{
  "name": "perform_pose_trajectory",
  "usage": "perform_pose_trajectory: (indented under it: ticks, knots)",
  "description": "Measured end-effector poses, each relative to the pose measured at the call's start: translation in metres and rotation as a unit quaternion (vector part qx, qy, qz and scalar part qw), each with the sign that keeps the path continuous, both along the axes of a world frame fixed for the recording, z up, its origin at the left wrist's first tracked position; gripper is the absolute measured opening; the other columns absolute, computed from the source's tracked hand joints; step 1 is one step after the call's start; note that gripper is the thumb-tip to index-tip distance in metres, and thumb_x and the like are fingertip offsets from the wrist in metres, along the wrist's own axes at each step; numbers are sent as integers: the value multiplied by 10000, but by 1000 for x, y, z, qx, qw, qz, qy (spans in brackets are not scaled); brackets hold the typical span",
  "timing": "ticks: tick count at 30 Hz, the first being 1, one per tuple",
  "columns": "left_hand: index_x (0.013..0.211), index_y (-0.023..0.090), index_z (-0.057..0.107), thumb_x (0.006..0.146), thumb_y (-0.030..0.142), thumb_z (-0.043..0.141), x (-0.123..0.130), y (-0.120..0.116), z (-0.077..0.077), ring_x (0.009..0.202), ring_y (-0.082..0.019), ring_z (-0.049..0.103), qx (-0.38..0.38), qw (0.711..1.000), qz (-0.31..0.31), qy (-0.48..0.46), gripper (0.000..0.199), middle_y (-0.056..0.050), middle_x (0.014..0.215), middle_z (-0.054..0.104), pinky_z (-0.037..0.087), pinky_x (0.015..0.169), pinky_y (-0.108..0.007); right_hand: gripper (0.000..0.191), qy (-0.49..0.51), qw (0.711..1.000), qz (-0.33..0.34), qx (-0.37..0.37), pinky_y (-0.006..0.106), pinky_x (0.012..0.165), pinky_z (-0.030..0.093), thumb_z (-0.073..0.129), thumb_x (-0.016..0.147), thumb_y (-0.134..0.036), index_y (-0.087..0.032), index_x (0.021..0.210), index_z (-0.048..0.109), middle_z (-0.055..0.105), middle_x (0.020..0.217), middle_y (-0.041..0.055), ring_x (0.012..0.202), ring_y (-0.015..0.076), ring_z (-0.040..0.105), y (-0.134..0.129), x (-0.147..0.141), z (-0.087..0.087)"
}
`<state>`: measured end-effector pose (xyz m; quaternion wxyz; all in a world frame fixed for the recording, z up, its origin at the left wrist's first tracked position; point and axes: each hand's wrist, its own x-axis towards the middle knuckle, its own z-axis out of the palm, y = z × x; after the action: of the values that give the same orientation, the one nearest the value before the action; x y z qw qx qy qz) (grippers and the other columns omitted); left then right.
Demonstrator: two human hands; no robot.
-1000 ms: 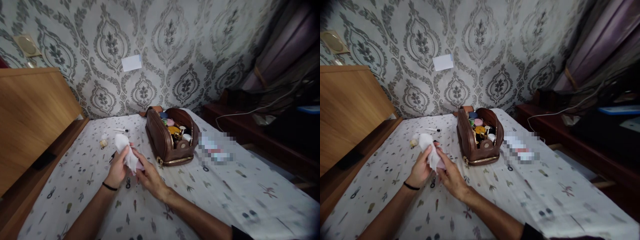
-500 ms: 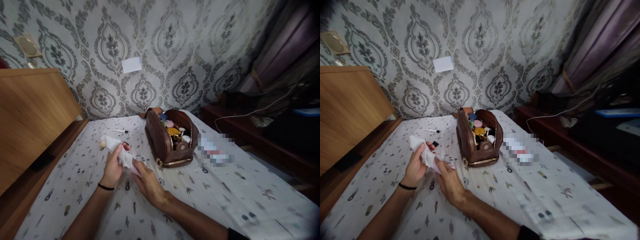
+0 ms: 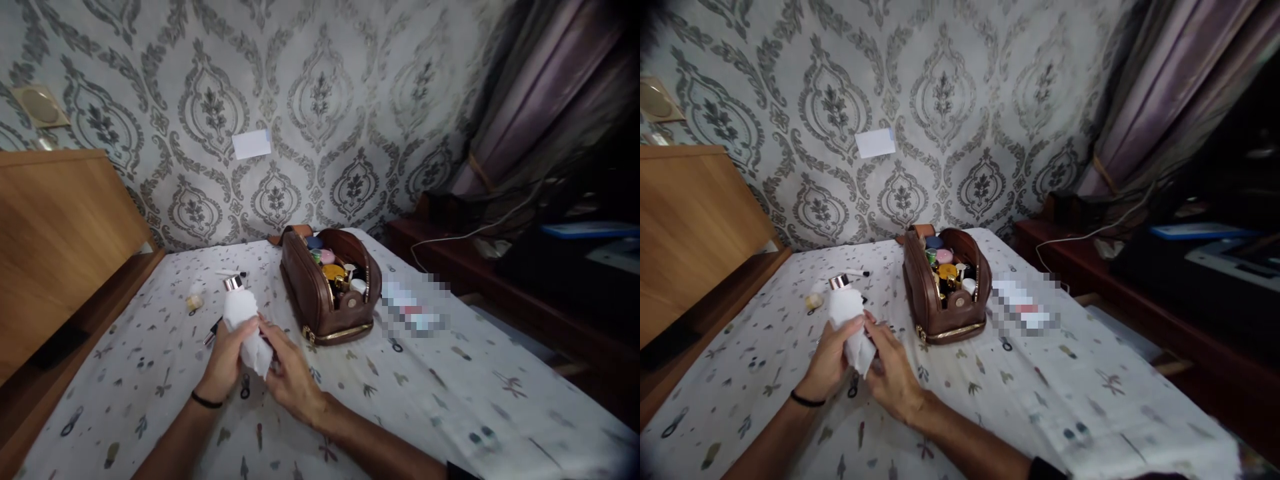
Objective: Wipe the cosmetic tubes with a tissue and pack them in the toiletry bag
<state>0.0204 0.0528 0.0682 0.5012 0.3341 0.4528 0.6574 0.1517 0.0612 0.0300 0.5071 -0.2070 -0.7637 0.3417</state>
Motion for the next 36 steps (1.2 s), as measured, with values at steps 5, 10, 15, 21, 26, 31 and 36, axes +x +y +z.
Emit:
perform_pose_trajectory:
  ticks: [5,10,15,21,26,31,36]
  knots:
    - [822,142,661,680,390,801,-16,1,6,606,-144,606,8,976,51,210,318,8,687,673,505,588,-244,370,16,997,-53,-57,316,772,531,514,905,-194,-189,1264,602,641,1005,68,855,189,624,-3,13,22]
    - [938,176,707,667,405,759,-19,1,-1,760,-248,702,94,870,-6,484,359,-54,824,763,554,681,-311,425,84,987,-69,-115,283,728,488,619,907,-390,-184,1272,551,615,981,41,840,174,584,2,17,31]
    - [945,193,686,735,412,693,-20,2,-9,713,-254,719,135,810,-1,571,304,-66,792,766,551,629,-309,210,89,987,-82,-109,263,672,415,636,900,-403,-195,874,623,513,789,-16,751,150,521,6,18,42]
    - [804,197,619,740,403,686,-23,3,2,734,-234,692,111,824,-83,549,225,-14,712,697,549,694,-302,247,139,987,-46,-59,286,717,441,680,867,-438,-197,919,666,587,852,15,795,169,556,3,24,56]
    - [757,187,643,722,369,696,-20,3,9,751,-234,662,50,862,-122,489,193,-11,715,686,541,704,-302,337,181,979,-45,-86,298,726,446,664,869,-496,-188,999,696,588,870,29,809,179,552,1,34,67]
    - [853,199,751,615,358,841,-22,-1,3,899,-291,697,-26,932,-122,340,300,-50,857,761,562,817,-352,421,185,979,-12,-84,305,731,439,633,873,-546,-194,1094,705,568,876,28,801,180,533,2,41,73]
    - [882,208,785,575,384,880,-17,-13,-8,769,-291,728,-60,970,-112,209,366,-82,819,776,599,709,-375,483,181,977,10,-116,308,741,446,624,860,-601,-195,1116,686,579,892,32,806,182,538,3,42,78]
